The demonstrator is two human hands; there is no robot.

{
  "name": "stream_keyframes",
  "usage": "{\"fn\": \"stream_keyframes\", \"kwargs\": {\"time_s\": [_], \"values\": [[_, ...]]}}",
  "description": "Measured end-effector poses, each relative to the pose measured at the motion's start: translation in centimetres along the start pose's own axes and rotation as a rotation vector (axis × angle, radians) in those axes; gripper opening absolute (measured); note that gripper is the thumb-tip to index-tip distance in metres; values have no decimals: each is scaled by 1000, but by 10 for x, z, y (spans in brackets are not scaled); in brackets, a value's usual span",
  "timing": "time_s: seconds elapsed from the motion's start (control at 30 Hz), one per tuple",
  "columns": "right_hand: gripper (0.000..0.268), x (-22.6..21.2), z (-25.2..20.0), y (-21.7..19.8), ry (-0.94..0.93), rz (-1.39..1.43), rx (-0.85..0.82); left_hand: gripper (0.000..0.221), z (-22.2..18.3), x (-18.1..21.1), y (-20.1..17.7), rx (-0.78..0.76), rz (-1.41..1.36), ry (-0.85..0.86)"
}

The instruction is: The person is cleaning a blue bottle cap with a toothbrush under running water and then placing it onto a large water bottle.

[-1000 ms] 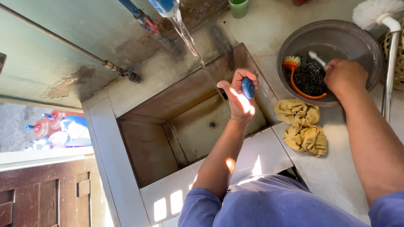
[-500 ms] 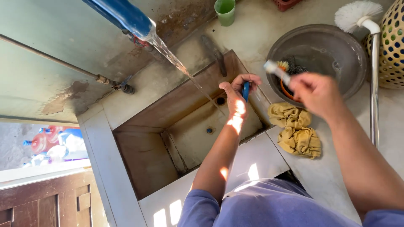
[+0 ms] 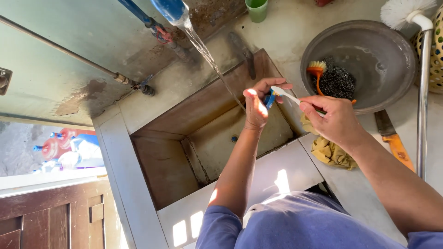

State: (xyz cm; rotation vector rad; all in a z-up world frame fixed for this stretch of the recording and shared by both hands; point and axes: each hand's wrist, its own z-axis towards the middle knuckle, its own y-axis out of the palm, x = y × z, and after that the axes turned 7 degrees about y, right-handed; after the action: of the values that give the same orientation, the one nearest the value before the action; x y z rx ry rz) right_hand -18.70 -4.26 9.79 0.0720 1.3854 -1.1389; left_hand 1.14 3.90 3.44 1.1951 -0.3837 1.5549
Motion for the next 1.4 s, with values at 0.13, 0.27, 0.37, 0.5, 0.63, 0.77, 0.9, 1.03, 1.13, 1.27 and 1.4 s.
{"fn": "stream_keyframes", "kwargs": {"time_s": [0.13, 0.27, 0.37, 0.5, 0.63, 0.77, 0.9, 1.03, 1.13, 1.27, 1.4], "values": [[23, -16, -8, 1, 95, -1, -84, 121, -8, -9, -7, -3, 4, 20], [23, -14, -7, 4, 93, -46, -69, 118, -14, -14, -10, 30, -64, 20], [21, -14, -11, 14, -7, -58, -38, 113, -19, -13, -1, 180, -258, 5], [20, -16, -14, 25, -50, -87, -8, 98, -17, 3, 26, 560, -811, -197], [17, -21, -26, 37, 44, -197, -91, 92, -23, -5, 19, 593, -898, -249], [19, -12, -25, 42, -27, -179, -23, 89, -25, -19, 12, 693, -769, -216], [18, -15, -35, 46, -99, -209, -20, 87, -24, -6, 18, 745, -750, -296], [19, -16, -37, 36, 55, -302, -46, 84, -34, -16, 9, 793, -728, -276], [18, -16, -50, 36, -103, -252, 140, 79, -33, -13, 19, 737, -706, -333], [16, -25, -65, 30, 21, -294, 89, 75, -36, -31, 23, 636, -699, -347], [6, -23, -86, 37, 125, -207, 154, 74, -29, -38, 35, 424, -751, -522]]}}
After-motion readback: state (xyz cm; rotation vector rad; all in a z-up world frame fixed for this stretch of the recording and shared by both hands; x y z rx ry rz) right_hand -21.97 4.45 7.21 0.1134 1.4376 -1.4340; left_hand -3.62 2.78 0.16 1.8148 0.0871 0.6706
